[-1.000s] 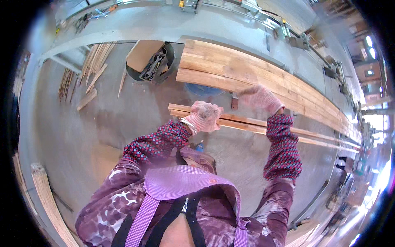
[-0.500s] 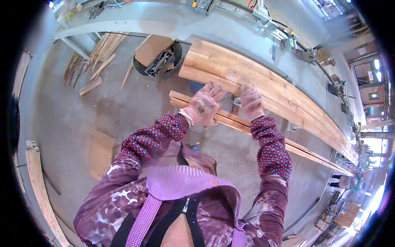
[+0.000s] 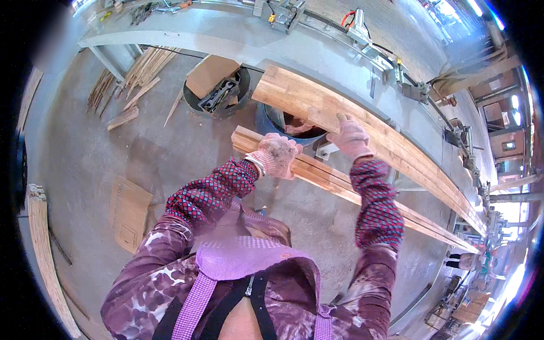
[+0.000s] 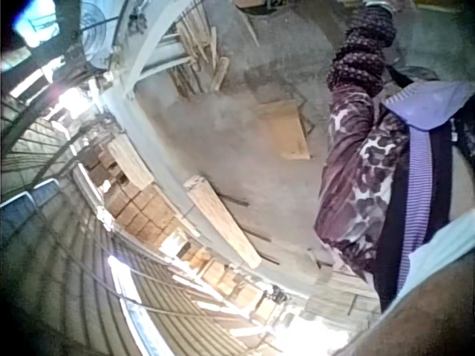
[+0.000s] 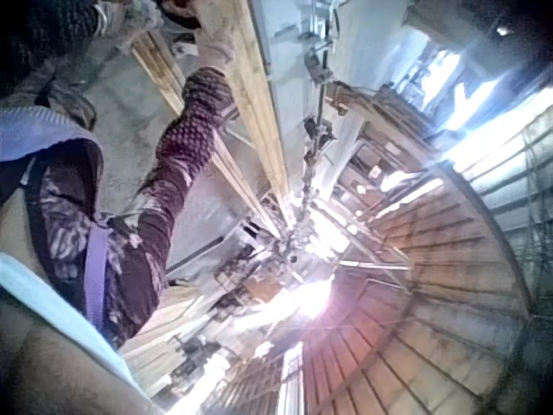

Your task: The person pours a liquid from a red bucket into a machine hopper using a ladle. The person then walks to a stack of wooden planks, picks up a bundle, and places it onto a metal rack. The person repeats this process, moving multiple bundles of planks from the floor to the rack.

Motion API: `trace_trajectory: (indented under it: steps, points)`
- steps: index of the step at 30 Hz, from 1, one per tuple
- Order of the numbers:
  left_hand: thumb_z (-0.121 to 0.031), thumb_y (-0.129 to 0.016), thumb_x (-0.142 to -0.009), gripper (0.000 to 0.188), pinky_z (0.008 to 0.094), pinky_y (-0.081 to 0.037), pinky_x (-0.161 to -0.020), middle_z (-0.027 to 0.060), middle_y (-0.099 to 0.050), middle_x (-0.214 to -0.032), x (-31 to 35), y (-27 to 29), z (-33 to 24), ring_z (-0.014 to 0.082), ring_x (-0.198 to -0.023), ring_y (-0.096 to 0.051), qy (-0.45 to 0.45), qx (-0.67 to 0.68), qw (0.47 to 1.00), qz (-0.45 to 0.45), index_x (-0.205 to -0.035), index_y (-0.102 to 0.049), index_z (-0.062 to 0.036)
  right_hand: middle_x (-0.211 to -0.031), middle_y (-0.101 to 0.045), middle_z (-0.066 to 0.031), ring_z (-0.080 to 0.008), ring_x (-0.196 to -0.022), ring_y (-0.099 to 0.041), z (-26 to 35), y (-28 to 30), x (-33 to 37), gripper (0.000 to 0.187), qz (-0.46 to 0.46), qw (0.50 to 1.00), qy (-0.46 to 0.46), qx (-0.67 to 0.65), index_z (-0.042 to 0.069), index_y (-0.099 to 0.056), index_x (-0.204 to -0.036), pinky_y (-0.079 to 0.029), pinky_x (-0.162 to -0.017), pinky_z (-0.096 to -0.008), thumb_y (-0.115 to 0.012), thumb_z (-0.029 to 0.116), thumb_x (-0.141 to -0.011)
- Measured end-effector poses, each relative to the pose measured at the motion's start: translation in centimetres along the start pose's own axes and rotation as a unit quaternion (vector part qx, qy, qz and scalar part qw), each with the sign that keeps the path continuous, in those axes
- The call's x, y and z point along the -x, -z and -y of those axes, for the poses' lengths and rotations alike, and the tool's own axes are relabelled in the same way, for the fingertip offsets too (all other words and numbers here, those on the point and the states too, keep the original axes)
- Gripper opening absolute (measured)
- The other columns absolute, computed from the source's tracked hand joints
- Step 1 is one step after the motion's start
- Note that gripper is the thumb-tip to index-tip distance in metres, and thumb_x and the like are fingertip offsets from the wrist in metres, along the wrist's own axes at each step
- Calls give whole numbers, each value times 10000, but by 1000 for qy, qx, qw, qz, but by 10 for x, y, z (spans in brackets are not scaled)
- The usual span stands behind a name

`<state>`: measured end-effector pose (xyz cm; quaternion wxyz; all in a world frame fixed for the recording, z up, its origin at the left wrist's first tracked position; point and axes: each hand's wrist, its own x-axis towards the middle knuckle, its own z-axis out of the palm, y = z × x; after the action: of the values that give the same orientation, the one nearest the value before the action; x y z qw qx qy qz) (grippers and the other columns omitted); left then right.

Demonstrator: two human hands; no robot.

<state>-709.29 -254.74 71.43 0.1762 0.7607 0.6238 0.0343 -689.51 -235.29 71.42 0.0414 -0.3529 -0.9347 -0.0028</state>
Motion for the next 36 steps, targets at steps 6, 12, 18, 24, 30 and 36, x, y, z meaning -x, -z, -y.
trace_trajectory:
  steps: [6, 12, 18, 24, 30, 36]
  points:
    - [-586, -745, -655, 853, 503, -235, -1152, 186, -441, -1439, 7, 0, 0, 347, -1367, -380, -42, -62, 994, -79, -1325, -542, -98, -889, -660, -135, -302, -754, -669, 6, -51, -9, 297, 36, 933, -13, 358, 40, -626, -1089, -540, -605, -380, -563, 130, -814]
    - [-574, -754, -648, 1056, 521, -175, -1182, 247, -342, -1504, 16, -11, 1, 375, -1435, -277, -22, -114, 975, -191, -1467, -349, -44, -759, -691, -98, -176, -704, -664, 0, 36, 1, 203, 479, 848, -2, -225, 51, -724, -891, -519, -611, -350, -611, 185, -788]
    - [-553, -740, -655, 753, 404, -431, -903, 113, -601, -1104, 3, 3, -1, 252, -1068, -592, -11, -56, 997, -57, -1203, -538, -78, -829, -680, -128, -243, -713, -676, -12, -11, -26, 378, 25, 999, -24, -20, 28, -674, -1026, -543, -682, -366, -700, 314, -780]
    - [-555, -752, -648, 838, 425, -375, -1016, 163, -544, -1235, 1, 8, -1, 296, -1191, -520, -35, -38, 998, -25, -1297, -522, -78, -825, -652, -141, -281, -746, -694, -29, -70, -56, 383, -94, 954, -5, 284, -12, -605, -1054, -559, -690, -460, -659, 287, -821]
    - [-589, -747, -659, 1050, 539, -80, -1195, 234, -163, -1581, 11, -9, 1, 396, -1469, -157, -31, -77, 988, -129, -1482, -362, -63, -935, -710, -164, -342, -823, -666, -29, 28, -14, 299, 298, 892, 286, -184, 41, -711, -961, -513, -750, -421, -627, 307, -853]
    - [-625, -699, -697, 1062, 531, -135, -1183, 183, -395, -1446, 4, 11, -9, 345, -1362, -352, -22, -107, 993, -42, -1507, -316, -53, -1047, -705, -146, -305, -955, -665, -43, 2, -4, 403, 252, 949, 189, -14, 99, -685, -1154, -513, -840, -412, -633, 393, -884]
